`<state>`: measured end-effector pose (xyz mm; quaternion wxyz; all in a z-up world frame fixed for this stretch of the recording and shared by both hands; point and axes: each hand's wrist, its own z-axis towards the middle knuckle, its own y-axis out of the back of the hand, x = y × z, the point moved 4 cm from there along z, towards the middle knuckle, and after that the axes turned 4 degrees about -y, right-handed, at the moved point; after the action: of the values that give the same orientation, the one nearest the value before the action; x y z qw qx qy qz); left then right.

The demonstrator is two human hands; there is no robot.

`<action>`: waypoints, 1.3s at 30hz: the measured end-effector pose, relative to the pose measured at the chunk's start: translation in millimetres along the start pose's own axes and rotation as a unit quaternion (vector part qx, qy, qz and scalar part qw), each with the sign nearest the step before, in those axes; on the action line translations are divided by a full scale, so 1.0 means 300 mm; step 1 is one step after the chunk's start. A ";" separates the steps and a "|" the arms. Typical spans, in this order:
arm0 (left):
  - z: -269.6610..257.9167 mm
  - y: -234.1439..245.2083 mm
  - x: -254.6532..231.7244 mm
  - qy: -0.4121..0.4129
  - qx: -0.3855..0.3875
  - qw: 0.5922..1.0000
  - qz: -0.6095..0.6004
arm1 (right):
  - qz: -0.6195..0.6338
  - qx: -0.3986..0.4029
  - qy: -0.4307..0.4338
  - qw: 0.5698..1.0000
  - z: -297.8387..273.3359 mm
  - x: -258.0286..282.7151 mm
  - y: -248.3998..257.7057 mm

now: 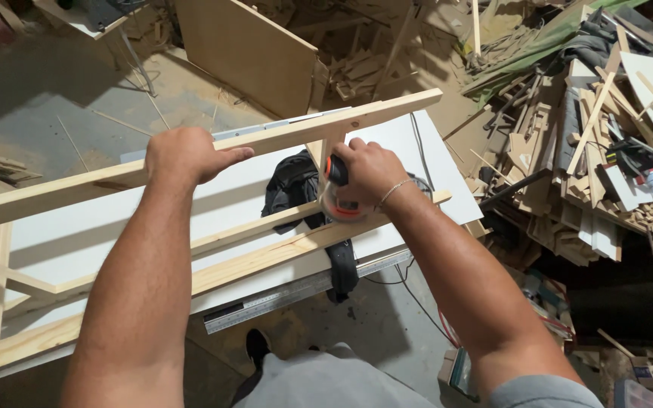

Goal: Sanding the surfaces of a wooden frame with an orbital sander in a workshop

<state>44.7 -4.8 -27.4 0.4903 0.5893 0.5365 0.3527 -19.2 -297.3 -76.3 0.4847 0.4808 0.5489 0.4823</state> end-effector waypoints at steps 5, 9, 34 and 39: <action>-0.002 0.000 0.003 0.002 0.002 1.000 -0.003 | 0.005 0.046 -0.010 0.999 -0.094 0.001 0.063; 0.005 -0.011 0.000 0.004 0.003 1.000 -0.002 | 0.019 0.088 -0.031 0.995 -0.170 -0.036 0.141; -0.002 0.011 -0.004 -0.035 0.026 0.999 0.013 | 0.048 0.109 -0.143 0.983 -0.255 -0.116 0.124; -0.026 0.034 -0.012 -0.038 0.038 0.998 0.013 | 0.038 0.109 -0.144 0.983 -0.251 -0.052 0.133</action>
<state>39.7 -6.2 -15.2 0.4830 0.6271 0.5233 0.3157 -90.7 -314.8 -30.6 0.4850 0.6158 0.5034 0.3634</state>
